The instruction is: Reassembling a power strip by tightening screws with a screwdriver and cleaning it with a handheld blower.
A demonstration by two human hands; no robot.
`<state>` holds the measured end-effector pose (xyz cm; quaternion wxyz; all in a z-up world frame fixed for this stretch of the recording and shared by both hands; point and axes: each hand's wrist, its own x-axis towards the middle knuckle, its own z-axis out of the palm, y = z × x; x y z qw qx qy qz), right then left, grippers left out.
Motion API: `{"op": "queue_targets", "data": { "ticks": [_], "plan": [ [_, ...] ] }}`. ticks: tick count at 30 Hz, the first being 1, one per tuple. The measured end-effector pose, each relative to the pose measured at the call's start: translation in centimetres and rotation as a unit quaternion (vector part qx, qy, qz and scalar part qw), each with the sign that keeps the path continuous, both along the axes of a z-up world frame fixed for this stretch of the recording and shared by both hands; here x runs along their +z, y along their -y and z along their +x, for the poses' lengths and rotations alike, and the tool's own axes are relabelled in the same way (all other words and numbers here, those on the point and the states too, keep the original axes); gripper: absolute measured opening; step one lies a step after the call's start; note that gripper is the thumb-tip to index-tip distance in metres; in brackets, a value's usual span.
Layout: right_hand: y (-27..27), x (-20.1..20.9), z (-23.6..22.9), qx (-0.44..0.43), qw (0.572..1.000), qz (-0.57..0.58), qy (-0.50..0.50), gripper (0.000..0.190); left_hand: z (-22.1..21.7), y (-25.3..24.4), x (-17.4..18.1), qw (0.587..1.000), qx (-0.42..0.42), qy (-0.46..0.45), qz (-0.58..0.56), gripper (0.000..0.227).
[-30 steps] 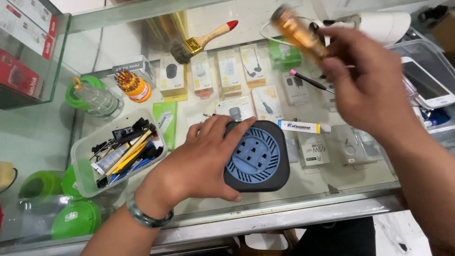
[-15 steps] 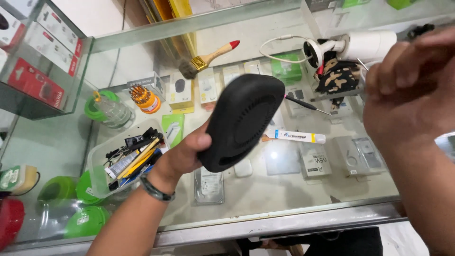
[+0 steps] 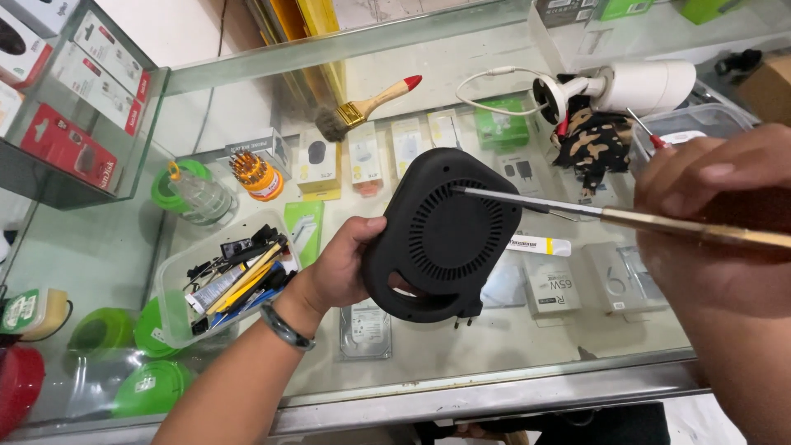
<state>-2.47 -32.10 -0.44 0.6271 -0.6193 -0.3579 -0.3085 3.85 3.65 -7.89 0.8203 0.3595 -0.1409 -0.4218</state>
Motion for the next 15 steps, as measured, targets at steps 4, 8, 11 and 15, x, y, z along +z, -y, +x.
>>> {"op": "queue_targets", "data": {
  "ticks": [4, 8, 11, 15],
  "plan": [
    [2.9, -0.1, -1.0, -0.013, 0.994, -0.099, 0.037, 0.075, 0.2, -0.3, -0.6, 1.0, -0.01, 0.011, -0.002, 0.058],
    [2.3, -0.6, -1.7, -0.073, 0.985, -0.149, 0.047, 0.065, 0.1, -0.2, -0.5, 1.0, 0.0, 0.001, -0.001, 0.054],
    [0.1, -1.3, -0.3, -0.101, 0.986, -0.065, 0.112, 0.032, -0.1, -0.1, -0.1, 1.0, -0.007, 0.017, 0.004, 0.056],
    [-1.4, -1.8, 1.5, -0.096, 0.981, 0.033, 0.168, 0.07, -0.5, 0.2, 1.1, 0.995, -0.066, 0.073, 0.029, 0.061]
  ]
}}
